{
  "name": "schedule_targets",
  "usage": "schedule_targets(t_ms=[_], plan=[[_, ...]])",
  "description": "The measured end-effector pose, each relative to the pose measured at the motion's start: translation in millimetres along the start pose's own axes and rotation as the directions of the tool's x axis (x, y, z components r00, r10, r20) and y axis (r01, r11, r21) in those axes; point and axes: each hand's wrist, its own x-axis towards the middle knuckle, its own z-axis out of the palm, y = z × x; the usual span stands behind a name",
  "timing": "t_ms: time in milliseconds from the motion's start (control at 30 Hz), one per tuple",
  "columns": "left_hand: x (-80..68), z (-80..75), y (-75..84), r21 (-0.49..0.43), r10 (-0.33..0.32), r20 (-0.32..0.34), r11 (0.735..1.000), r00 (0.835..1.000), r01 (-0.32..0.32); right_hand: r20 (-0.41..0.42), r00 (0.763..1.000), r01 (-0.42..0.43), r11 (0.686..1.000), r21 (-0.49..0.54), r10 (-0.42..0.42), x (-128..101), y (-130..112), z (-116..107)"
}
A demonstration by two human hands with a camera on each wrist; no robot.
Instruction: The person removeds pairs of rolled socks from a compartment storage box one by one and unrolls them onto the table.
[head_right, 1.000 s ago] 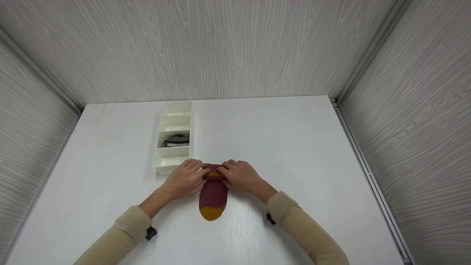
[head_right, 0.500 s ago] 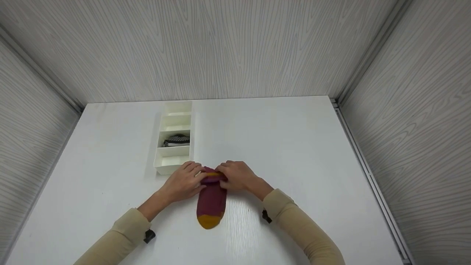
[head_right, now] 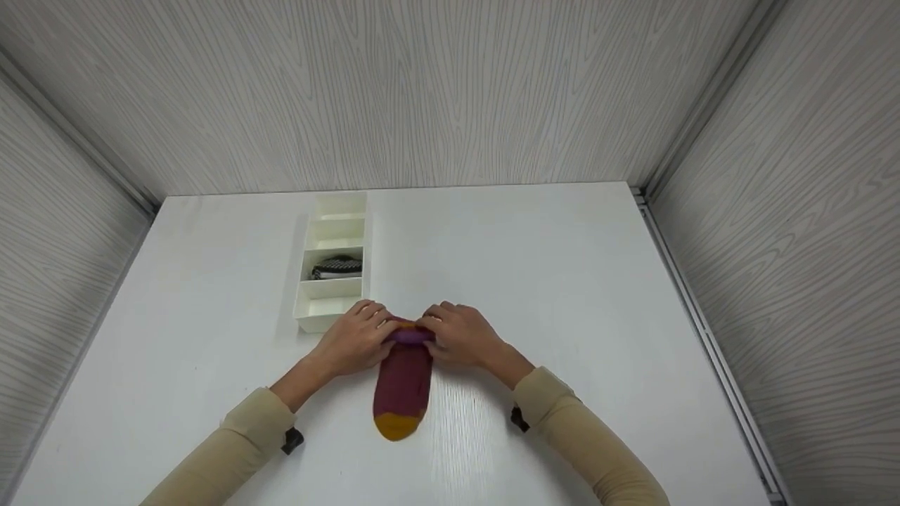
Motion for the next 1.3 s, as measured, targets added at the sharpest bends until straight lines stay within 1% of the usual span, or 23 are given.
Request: schedule_targets(t_ms=[67, 133, 233, 333, 433, 533, 800, 900, 1000, 1100, 1200, 1300], plan=[[2.5, 0.3, -1.4, 0.008, -0.007, 0.013, 1.000, 1.000, 0.007, -0.055, 0.998, 0.038, 0.998, -0.039, -0.041, -2, 1, -1], [5.1, 1.0, -3.0, 0.018, -0.011, 0.026, 1.000, 1.000, 0.010, -0.084, 0.993, 0.071, 0.995, -0.067, -0.077, -3, 1, -2], [9.3, 2.1, -5.0, 0.027, -0.010, 0.042, 1.000, 0.999, 0.009, -0.083, 0.989, 0.110, 0.988, -0.108, -0.120, -4, 0, -1], [13.3, 3.1, -6.1, 0.030, -0.016, 0.063, 0.999, 0.998, 0.014, -0.053, 0.989, 0.130, 0.978, -0.162, -0.140, -3, -2, 2], [15.5, 3.9, -6.4, 0.033, -0.024, 0.077, 0.999, 0.997, 0.021, -0.022, 0.991, 0.122, 0.971, -0.204, -0.129, -1, -3, 5], [15.1, 4.1, -5.3, 0.043, -0.026, 0.067, 0.999, 0.997, 0.023, 0.003, 0.995, 0.095, 0.969, -0.229, -0.097, 1, -2, 8], [6.8, 2.7, -0.1, 0.032, -0.042, -0.009, 0.999, 0.999, 0.042, 0.030, 0.999, 0.048, 0.960, -0.277, -0.041, 7, 6, 16], [3.8, 3.0, 1.8, 0.018, -0.046, -0.014, 0.999, 0.999, 0.046, 0.057, 0.998, 0.032, 0.961, -0.274, -0.017, 11, 9, 18], [1.3, 3.6, 2.8, 0.006, -0.050, -0.010, 0.999, 0.999, 0.050, 0.089, 0.995, -0.015, 0.975, -0.222, 0.035, 15, 10, 19], [-0.1, 3.7, 2.8, 0.006, -0.058, -0.005, 0.998, 0.998, 0.058, 0.133, 0.984, -0.106, 0.991, -0.083, 0.116, 20, 10, 18], [-0.5, 3.8, 2.3, 0.025, -0.062, -0.002, 0.998, 0.998, 0.062, 0.190, 0.966, -0.187, 0.981, 0.057, 0.173, 24, 9, 17], [0.4, 5.3, 1.5, 0.051, -0.058, -0.007, 0.997, 0.998, 0.058, 0.227, 0.956, -0.220, 0.967, 0.132, 0.187, 26, 8, 15]])
